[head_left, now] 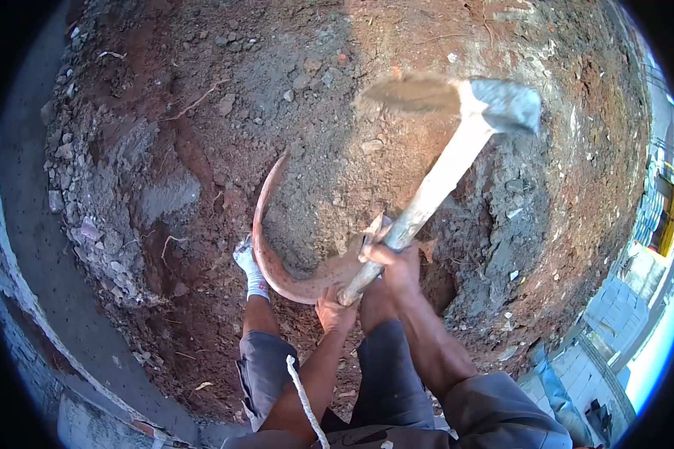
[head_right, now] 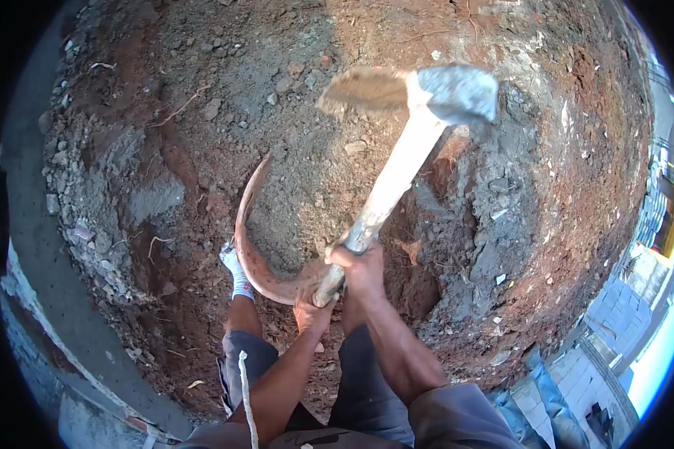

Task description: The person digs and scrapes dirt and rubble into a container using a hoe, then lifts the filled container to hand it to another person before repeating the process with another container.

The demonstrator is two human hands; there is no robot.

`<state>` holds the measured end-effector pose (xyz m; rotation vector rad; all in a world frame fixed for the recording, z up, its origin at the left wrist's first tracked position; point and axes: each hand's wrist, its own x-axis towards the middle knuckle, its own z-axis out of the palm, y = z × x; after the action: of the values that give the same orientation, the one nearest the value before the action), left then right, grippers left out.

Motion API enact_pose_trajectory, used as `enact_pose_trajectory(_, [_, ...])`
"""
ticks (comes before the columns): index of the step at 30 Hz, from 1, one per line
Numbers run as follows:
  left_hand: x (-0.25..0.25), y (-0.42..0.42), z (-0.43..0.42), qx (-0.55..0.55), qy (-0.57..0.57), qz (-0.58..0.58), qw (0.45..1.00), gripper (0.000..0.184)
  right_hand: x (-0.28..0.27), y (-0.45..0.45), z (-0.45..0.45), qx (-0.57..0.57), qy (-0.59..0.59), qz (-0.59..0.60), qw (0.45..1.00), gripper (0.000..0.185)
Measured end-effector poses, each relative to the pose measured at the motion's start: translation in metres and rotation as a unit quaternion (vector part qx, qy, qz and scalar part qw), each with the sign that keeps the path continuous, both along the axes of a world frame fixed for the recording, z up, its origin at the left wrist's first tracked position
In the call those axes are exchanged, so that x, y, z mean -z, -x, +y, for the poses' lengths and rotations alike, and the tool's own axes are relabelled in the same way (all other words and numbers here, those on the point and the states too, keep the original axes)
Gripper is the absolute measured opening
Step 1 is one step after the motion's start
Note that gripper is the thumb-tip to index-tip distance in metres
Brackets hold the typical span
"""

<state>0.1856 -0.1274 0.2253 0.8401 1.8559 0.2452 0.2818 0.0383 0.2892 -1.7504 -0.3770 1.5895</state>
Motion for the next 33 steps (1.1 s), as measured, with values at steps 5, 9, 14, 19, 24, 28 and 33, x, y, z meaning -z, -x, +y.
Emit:
enact_pose_trajectory(5, [-0.027, -0.063, 0.315, 0.049, -0.190, -0.218, 0.956, 0.036, -0.110, -0.078, 0.264, -0.090, -0.396, -0.081, 0.910, 0.017])
enact_pose_trajectory(9, [0.013, -0.078, 0.462, 0.068, -0.360, -0.204, 0.908, 0.034, -0.067, -0.092, 0.388, -0.055, -0.484, -0.108, 0.866, 0.014])
enact_pose_trajectory(14, [0.172, -0.016, 0.323, 0.077, 0.117, -0.171, 0.975, 0.047, 0.225, -0.032, 0.313, 0.038, -0.164, -0.153, 0.974, 0.017])
enact_pose_trajectory(19, [0.163, 0.020, 0.222, 0.003, 0.187, -0.155, 0.970, 0.040, 0.272, 0.016, 0.241, -0.027, 0.051, -0.102, 0.993, 0.015])
enact_pose_trajectory(24, [0.094, 0.041, 0.202, 0.009, 0.156, -0.127, 0.979, 0.045, 0.240, 0.025, 0.226, -0.089, 0.164, -0.066, 0.980, 0.002])
enact_pose_trajectory(28, [0.063, 0.075, 0.132, -0.017, 0.123, -0.114, 0.986, 0.046, 0.224, 0.066, 0.155, -0.061, 0.198, -0.023, 0.978, 0.005])
enact_pose_trajectory(33, [0.057, 0.070, 0.064, -0.009, 0.179, -0.055, 0.982, 0.046, 0.216, 0.069, 0.098, -0.039, 0.177, -0.006, 0.983, 0.005])
